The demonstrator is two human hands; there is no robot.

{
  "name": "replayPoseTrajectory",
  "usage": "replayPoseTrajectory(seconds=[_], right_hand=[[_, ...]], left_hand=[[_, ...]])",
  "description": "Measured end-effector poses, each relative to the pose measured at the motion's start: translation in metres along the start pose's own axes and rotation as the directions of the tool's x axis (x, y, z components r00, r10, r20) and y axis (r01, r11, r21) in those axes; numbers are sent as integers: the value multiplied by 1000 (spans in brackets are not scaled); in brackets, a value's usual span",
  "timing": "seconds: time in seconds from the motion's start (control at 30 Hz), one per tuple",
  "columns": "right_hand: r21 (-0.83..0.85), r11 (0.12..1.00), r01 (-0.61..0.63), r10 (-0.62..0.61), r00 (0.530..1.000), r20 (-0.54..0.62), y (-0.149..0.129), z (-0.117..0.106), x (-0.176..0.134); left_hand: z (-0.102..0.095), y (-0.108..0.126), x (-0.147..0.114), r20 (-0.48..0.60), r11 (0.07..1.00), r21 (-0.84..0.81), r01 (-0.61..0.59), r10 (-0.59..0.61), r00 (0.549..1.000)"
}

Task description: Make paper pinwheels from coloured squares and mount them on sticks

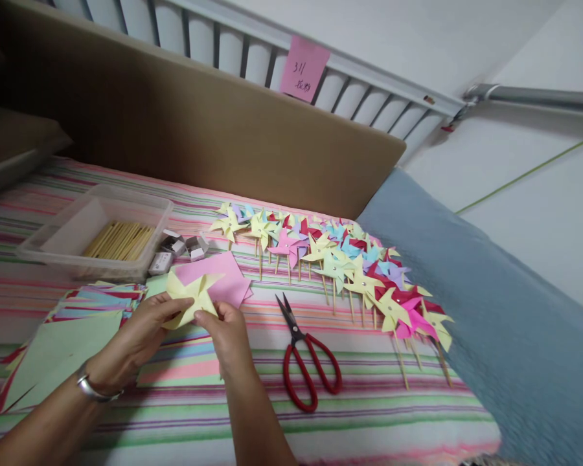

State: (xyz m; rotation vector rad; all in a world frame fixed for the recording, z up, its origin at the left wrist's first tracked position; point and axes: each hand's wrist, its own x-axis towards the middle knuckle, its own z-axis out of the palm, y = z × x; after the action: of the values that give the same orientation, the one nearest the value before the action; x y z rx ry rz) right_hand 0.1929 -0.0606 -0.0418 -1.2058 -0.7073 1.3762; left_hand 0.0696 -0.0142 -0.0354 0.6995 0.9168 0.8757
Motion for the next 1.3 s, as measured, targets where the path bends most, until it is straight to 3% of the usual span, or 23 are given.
replayPoseTrajectory(seconds=[0.13,0.23,0.3,0.4,0.53,0.67,0.83,1.1,1.3], right_hand=[[-58,997,58,-64,992,-106,-3,-8,4],[-103,980,173,-193,951,-241,-7,-15,6],[-113,973,202,-224,944,-241,-9,-16,6],[-52,986,159,-166,969,-182,-9,-11,4],[-10,992,127,-127,977,-170,-7,-4,2],[47,993,110,-102,983,-150,-8,-3,1],[54,998,40,-28,977,-212,-12,-3,1],[-22,997,68,-71,985,-156,-7,-6,1],[-41,994,97,-101,985,-141,-10,-17,1]], left_hand=[[-6,-1,5,-33,994,92,-52,55,998],[-6,1,6,-99,961,256,-107,137,986],[-3,3,4,-101,917,372,-142,192,976],[4,4,-2,-14,797,548,-256,314,949],[6,-3,-6,171,590,682,-431,445,879],[2,-11,-4,280,481,726,-491,445,850],[2,-13,-5,357,357,777,-518,427,831],[4,-13,-6,313,436,743,-507,442,840],[2,1,-5,111,723,559,-406,420,901]])
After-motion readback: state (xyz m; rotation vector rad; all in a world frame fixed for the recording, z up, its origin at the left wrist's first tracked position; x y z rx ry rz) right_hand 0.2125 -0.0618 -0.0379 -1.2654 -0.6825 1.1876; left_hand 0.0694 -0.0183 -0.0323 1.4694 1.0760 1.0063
